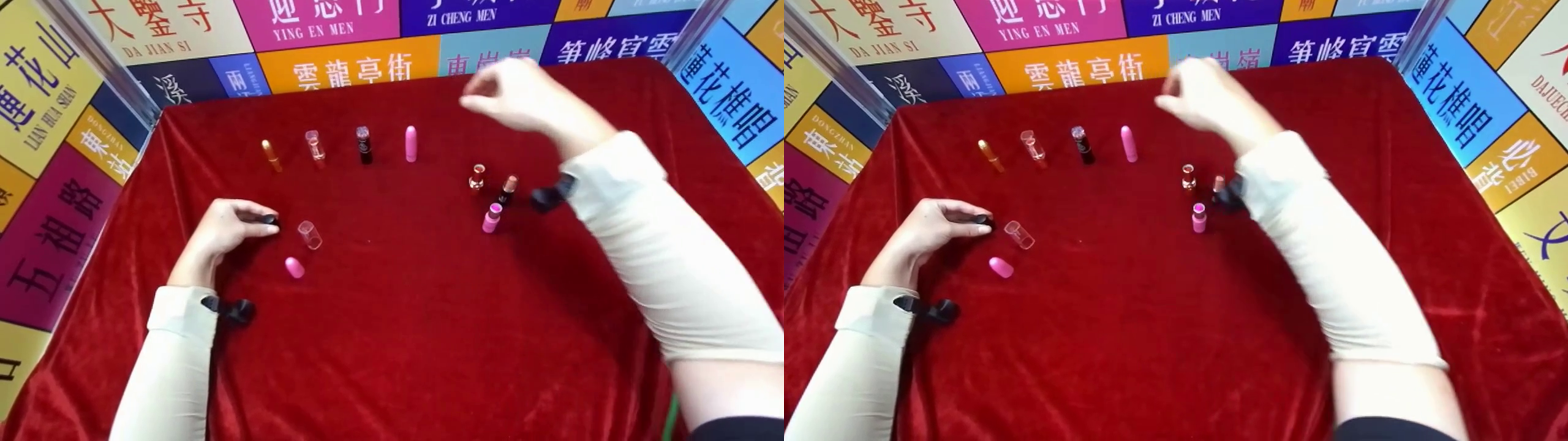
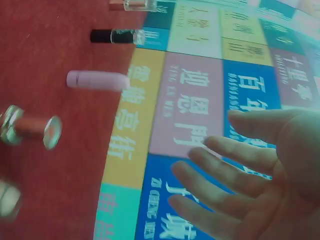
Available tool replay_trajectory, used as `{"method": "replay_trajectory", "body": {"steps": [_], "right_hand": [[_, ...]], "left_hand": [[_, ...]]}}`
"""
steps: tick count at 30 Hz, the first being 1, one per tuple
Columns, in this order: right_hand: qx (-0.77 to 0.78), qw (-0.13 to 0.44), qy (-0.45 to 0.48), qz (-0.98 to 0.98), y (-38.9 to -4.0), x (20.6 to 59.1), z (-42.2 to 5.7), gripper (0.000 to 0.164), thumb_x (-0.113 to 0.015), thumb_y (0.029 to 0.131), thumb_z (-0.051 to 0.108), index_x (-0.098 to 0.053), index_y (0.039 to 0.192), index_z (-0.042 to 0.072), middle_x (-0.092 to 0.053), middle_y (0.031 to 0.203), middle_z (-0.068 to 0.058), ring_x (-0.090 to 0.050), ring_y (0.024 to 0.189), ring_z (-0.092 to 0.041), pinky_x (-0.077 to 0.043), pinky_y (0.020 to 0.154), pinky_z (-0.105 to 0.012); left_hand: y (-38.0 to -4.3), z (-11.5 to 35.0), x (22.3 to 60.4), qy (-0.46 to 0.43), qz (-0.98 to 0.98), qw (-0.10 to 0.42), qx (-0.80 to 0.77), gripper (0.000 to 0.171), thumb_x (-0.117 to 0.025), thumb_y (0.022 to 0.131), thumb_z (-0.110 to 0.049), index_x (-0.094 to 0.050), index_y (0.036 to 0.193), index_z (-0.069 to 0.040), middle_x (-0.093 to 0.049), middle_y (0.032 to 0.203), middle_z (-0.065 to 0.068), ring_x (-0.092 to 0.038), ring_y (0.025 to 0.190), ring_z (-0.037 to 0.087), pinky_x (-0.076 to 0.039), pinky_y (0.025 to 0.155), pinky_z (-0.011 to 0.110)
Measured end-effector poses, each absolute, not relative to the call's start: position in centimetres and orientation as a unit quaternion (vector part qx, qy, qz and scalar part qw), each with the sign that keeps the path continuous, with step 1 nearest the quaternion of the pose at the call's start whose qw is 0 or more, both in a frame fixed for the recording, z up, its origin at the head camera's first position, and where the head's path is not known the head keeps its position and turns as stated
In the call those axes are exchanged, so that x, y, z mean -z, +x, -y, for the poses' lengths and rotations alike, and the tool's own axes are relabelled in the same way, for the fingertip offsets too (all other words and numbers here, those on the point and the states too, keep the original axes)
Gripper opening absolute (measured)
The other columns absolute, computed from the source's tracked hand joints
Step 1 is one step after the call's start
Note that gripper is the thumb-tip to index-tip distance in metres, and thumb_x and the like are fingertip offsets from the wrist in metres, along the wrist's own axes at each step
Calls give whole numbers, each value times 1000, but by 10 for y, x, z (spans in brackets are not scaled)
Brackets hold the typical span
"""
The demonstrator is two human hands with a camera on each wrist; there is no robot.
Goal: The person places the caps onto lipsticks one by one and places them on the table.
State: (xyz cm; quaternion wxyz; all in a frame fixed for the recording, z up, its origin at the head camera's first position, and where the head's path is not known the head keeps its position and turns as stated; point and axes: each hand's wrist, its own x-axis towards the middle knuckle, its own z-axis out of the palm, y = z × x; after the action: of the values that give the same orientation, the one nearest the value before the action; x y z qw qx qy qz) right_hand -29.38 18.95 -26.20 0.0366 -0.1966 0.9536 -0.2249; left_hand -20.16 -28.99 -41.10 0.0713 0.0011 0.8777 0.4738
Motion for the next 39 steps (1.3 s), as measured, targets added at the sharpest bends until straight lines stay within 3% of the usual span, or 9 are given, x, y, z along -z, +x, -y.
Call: {"method": "replay_trajectory", "body": {"steps": [3,6,9,13,18,26,31,39], "right_hand": [[244,41,-191,-950,-284,275,-218,53,-57,107,50,-76,126,4,-76,119,-18,-70,103,-28,-54,92,-37],[276,67,-198,-938,-278,294,-246,50,-59,107,51,-77,126,8,-78,112,-15,-70,84,-9,-52,76,-20],[322,115,-219,-914,-276,315,-270,41,-70,105,35,-72,136,8,-76,126,-15,-71,95,1,-52,83,-12],[387,180,-249,-869,-278,348,-289,50,-82,96,12,-65,142,1,-74,129,-19,-73,111,-5,-55,91,-14],[435,225,-268,-830,-279,382,-298,45,-83,91,-1,-68,133,-6,-78,117,-15,-76,109,-16,-59,86,-20],[427,170,-266,-847,-277,401,-297,25,-86,89,1,-78,112,-3,-80,106,-2,-73,94,-7,-58,82,-18],[406,144,-266,-862,-276,405,-293,22,-87,89,3,-80,109,1,-78,96,-1,-68,86,-4,-55,76,-16],[392,133,-268,-870,-277,408,-289,13,-87,89,6,-80,99,4,-79,95,0,-68,82,-4,-53,74,-15]], "left_hand": [[-200,290,410,1,-878,68,-474,37,-91,85,-10,-79,118,3,-81,105,5,-70,92,-1,-54,81,14],[-200,289,410,3,-878,63,-475,37,-92,85,-10,-80,118,2,-81,106,6,-70,93,-1,-54,81,14],[-199,290,411,5,-877,63,-476,38,-92,85,-11,-80,118,2,-81,107,6,-70,93,-1,-54,82,14],[-197,293,412,-2,-876,65,-478,37,-91,85,-9,-79,119,3,-81,105,4,-71,93,-2,-54,81,14],[-197,294,411,0,-878,66,-475,38,-91,86,-11,-79,119,3,-81,106,3,-71,93,-3,-54,81,13],[-202,290,410,2,-879,64,-472,38,-92,84,-10,-80,118,3,-81,105,5,-71,92,-3,-54,82,14],[-202,290,410,2,-878,63,-474,38,-92,84,-10,-80,118,3,-81,104,4,-72,91,-3,-54,82,14],[-201,292,410,4,-872,58,-485,38,-91,85,-9,-79,118,4,-81,102,0,-71,91,-2,-55,81,14]]}}
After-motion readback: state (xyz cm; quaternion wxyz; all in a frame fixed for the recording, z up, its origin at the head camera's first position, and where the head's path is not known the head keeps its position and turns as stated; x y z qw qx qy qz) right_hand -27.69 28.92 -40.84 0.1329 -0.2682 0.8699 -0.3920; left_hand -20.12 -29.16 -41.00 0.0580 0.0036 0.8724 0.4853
